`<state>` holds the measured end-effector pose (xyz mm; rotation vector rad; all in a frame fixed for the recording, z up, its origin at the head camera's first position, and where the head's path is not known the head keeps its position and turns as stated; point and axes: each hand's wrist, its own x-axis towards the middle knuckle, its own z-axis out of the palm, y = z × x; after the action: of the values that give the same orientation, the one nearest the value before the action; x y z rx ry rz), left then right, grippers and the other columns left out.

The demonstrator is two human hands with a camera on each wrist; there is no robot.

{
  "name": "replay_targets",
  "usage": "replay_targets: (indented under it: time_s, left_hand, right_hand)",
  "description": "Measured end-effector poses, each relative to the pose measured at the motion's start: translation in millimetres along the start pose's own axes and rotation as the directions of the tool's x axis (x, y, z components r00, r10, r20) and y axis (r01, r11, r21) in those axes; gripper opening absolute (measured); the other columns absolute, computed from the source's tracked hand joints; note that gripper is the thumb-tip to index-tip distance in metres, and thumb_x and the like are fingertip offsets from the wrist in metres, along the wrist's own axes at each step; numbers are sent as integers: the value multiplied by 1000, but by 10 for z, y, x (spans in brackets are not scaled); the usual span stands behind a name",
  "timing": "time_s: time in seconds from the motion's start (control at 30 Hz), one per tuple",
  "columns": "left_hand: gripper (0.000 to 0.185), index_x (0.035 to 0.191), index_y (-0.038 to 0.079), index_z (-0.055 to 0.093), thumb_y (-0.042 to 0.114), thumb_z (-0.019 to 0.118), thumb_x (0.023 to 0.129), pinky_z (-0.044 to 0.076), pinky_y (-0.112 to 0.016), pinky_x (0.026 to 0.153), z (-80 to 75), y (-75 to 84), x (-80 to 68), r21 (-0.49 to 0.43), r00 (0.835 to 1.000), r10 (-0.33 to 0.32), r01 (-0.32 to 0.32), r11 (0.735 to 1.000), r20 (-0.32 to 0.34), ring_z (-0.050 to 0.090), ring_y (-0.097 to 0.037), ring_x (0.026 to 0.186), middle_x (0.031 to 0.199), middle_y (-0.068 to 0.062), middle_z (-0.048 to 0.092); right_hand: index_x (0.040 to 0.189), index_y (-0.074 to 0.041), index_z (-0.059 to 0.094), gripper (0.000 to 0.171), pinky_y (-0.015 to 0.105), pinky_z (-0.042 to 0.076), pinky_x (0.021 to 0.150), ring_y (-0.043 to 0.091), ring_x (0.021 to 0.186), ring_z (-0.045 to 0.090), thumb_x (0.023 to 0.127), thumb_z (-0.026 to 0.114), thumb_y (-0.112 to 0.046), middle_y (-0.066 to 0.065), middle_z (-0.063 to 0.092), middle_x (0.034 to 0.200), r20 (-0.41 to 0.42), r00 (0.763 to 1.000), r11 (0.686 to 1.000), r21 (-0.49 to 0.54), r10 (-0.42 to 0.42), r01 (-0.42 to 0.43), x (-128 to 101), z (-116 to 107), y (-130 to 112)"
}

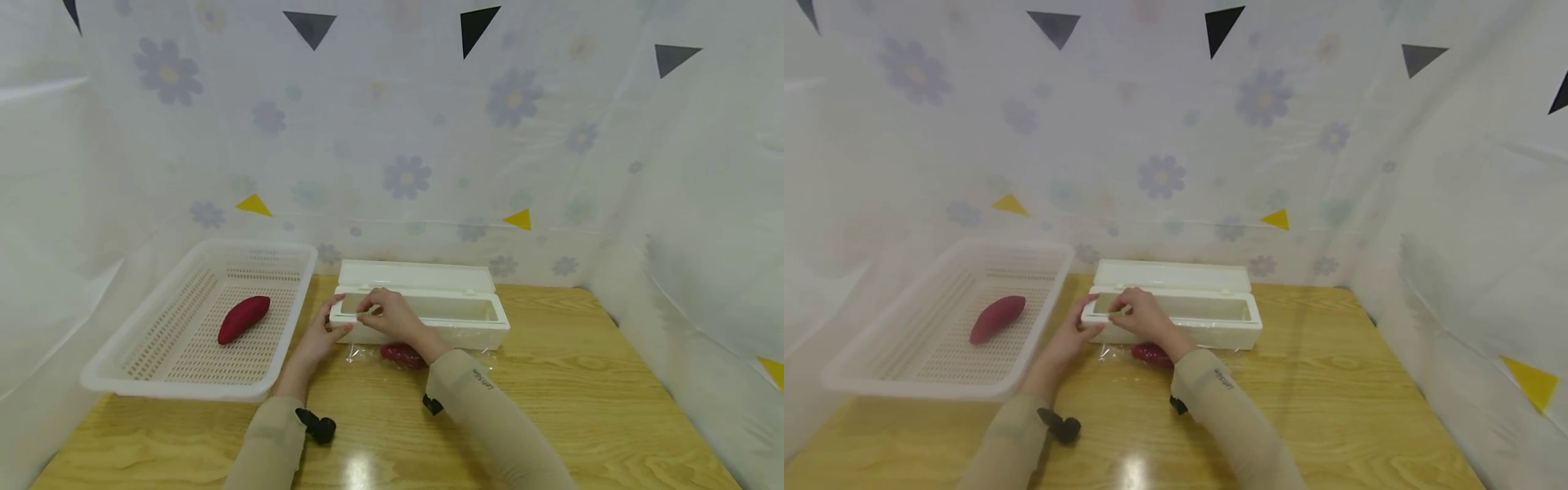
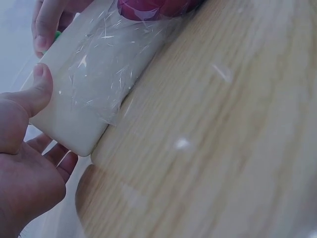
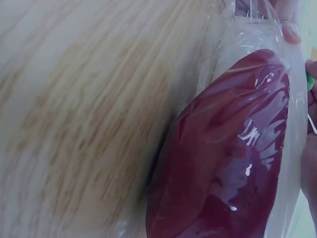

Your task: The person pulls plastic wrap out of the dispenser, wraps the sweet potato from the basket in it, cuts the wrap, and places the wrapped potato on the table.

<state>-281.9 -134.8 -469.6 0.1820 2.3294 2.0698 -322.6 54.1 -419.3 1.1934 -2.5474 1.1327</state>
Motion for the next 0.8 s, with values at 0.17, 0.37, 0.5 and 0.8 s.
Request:
replay_targets:
  time_s: [0.17, 0.37, 0.5, 0.8]
  left_hand:
    - [66, 144, 30, 32, 11, 64, 89, 48, -32, 83, -14, -7, 1, -8, 1000, -1, 1, 1000, 3, 53, -31, 110, 138, -21, 40]
    - [66, 144, 28, 32, 9, 63, 89, 48, -32, 85, -21, 8, -8, -29, 1000, 0, 0, 1000, 15, 52, -30, 111, 138, -21, 40]
    - [66, 144, 27, 32, 9, 63, 89, 47, -30, 83, -20, 19, -7, -33, 1000, 2, -1, 999, 13, 52, -29, 111, 137, -21, 41]
    - [66, 145, 25, 32, 9, 63, 89, 47, -27, 81, -6, 27, -10, -12, 1000, -1, 1, 1000, -1, 52, -27, 107, 134, -23, 43]
  right_hand:
    - [90, -8, 69, 8, 16, 51, 73, 14, 87, 60, 83, 69, -12, 2, 63, 90, -12, 998, 998, 0, 58, -58, 8, 29, 19]
    - [84, -9, 68, 5, 15, 51, 71, 12, 83, 58, 79, 67, -10, 1, 62, 87, -37, 997, 998, -7, 69, -69, 15, 41, 17]
    - [82, -9, 67, 5, 16, 52, 71, 12, 81, 57, 77, 67, -9, 1, 61, 86, -44, 997, 998, -9, 66, -67, 18, 38, 8]
    - [79, -9, 66, 6, 20, 54, 73, 12, 80, 58, 74, 68, -8, 1, 62, 84, -57, 995, 997, -15, 78, -79, 15, 39, -2]
